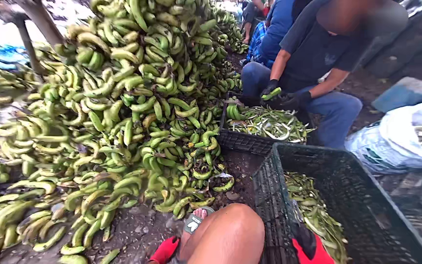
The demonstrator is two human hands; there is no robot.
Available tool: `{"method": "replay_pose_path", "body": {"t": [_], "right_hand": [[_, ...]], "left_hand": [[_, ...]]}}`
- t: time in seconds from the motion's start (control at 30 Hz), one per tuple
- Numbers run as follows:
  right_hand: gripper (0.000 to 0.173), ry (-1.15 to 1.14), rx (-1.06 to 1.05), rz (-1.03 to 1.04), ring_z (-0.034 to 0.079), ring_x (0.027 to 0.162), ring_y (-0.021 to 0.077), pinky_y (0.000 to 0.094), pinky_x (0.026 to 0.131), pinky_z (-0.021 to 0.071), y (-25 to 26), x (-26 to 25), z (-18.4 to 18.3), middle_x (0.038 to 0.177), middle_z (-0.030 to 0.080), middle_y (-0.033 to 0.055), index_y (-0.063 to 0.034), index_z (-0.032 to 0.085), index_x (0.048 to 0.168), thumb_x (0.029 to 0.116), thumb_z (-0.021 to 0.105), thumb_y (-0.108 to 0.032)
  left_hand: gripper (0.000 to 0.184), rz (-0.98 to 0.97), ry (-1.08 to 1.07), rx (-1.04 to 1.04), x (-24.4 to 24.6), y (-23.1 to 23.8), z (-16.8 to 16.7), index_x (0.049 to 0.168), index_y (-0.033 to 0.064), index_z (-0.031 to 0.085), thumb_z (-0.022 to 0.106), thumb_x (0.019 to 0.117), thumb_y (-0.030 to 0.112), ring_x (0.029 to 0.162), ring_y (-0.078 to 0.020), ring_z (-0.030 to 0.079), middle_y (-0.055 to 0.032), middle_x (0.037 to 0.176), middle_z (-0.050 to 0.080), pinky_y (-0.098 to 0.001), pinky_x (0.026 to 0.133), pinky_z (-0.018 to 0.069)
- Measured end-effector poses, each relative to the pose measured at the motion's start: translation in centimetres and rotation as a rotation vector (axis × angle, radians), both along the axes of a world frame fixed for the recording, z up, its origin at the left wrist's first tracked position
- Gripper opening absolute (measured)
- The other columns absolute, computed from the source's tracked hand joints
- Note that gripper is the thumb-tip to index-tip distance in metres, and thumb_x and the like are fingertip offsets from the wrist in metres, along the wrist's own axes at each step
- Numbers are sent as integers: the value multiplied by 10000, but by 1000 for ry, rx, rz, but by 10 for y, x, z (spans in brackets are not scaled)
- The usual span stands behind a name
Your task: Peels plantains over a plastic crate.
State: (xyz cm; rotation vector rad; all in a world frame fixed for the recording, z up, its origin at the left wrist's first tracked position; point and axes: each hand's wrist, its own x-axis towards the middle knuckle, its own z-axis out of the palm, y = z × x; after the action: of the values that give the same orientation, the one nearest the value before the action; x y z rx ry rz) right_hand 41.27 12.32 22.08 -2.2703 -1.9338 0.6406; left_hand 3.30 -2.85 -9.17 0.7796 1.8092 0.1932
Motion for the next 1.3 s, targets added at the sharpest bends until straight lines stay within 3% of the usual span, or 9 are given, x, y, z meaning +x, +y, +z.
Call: {"method": "replay_pose_path", "body": {"t": [0.13,0.27,0.43,0.83,0.97,1.07,1.13,1.23,1.3], "right_hand": [[712,45,95,-49,586,1247,521,663,1069,408,-11,-3,4,1295,619,359,63,407,1521,974,676,-304],[714,38,90,-28,577,1250,537,684,1060,398,-10,-1,6,1308,603,375,82,377,1527,991,650,-303],[685,42,83,-49,558,1255,562,698,1058,381,-10,-3,9,1307,585,402,77,384,1525,1002,639,-285],[667,31,102,-55,558,1258,555,693,1059,379,-9,0,7,1310,588,394,72,392,1524,1006,636,-272],[670,26,98,-56,561,1264,544,683,1064,385,-8,2,6,1320,588,385,70,389,1525,1008,623,-285],[658,38,104,-51,547,1277,548,689,1072,372,-9,2,7,1336,571,394,78,386,1523,1008,617,-259],[651,37,100,-53,542,1289,540,678,1080,375,-9,1,6,1346,569,387,79,390,1520,1006,621,-248],[678,38,94,-63,529,1314,527,667,1101,364,-10,1,6,1379,550,382,84,369,1531,1000,614,-257],[679,41,84,-86,525,1324,517,649,1115,361,-10,0,9,1387,546,379,83,359,1538,1004,614,-250]], "left_hand": [[530,-8,196,11,33,-33,-78,1363,93,623,321,1081,425,1308,-348,569,-188,1357,630,-576,1100,429],[518,124,-24,-39,12,-14,-16,1377,7,587,335,1115,376,1282,-375,571,-246,1343,614,-552,1104,408],[515,309,10,-26,-17,-10,-5,1416,-5,555,337,1122,358,1378,-380,493,-258,1428,555,-549,1161,344],[503,162,33,-58,-4,-9,-12,1417,3,550,353,1115,353,1376,-375,497,-250,1423,560,-552,1158,346],[486,301,257,292,-11,25,41,1459,-7,513,444,1088,300,1339,-393,535,-261,1389,588,-535,1159,361],[516,69,395,631,-22,81,86,1474,-7,501,515,1020,238,1286,-440,560,-281,1378,583,-587,1092,411],[610,-195,493,490,-36,127,105,1536,107,452,586,950,213,1403,-470,417,-254,1523,453,-662,1094,347],[931,-515,530,170,-54,180,96,1616,208,290,758,811,188,1488,-566,154,-236,1680,125,-767,1138,143],[956,-585,528,101,-58,196,85,1613,266,304,787,791,202,1455,-590,215,-224,1692,70,-779,1125,161]]}}
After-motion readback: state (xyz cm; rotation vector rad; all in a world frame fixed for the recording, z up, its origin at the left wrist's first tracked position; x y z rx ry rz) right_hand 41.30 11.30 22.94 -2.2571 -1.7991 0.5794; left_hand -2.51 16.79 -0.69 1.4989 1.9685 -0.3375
